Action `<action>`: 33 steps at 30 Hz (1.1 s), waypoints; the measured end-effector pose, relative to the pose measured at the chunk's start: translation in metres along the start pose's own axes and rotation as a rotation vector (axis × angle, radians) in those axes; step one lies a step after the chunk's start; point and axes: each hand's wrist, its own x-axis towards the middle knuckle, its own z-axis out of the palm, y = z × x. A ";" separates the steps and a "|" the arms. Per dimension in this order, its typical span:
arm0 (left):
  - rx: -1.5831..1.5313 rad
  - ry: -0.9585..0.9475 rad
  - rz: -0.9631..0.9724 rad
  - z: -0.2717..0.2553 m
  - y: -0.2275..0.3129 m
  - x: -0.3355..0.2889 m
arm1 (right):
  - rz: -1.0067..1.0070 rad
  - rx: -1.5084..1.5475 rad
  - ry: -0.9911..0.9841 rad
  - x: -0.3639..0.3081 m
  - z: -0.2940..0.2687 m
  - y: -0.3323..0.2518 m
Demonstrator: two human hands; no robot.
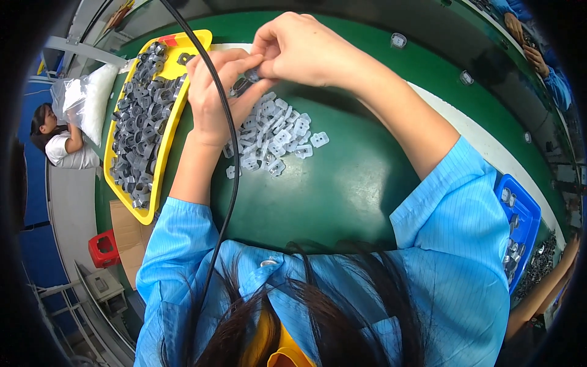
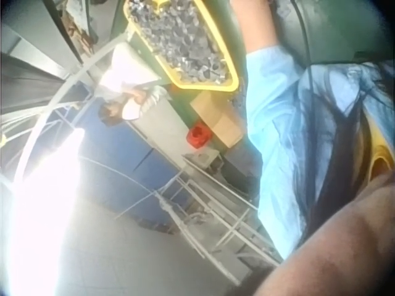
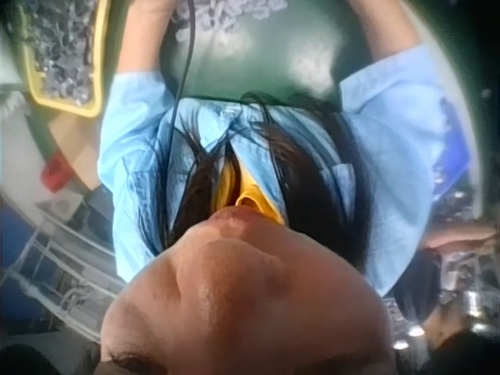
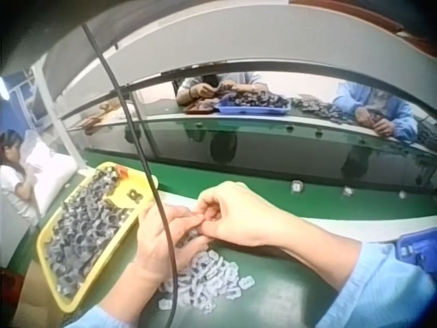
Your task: The person dumps small plastic clips from a tray onto the work surface, then repeatedly assembles components by fitting the clips onto grey plastic parts by hand.
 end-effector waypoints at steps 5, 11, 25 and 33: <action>-0.138 0.243 -0.128 0.008 0.014 0.010 | 0.056 0.962 -0.238 0.001 0.004 0.019; -0.261 0.016 -0.379 -0.006 0.013 0.008 | 0.193 1.073 -0.131 0.012 0.006 0.036; -0.041 -0.338 -0.608 -0.007 -0.008 -0.024 | -0.080 -0.264 -0.594 -0.026 -0.012 -0.011; 0.127 -0.421 -0.541 -0.004 0.015 -0.023 | 0.012 -0.283 -0.415 -0.047 -0.006 0.003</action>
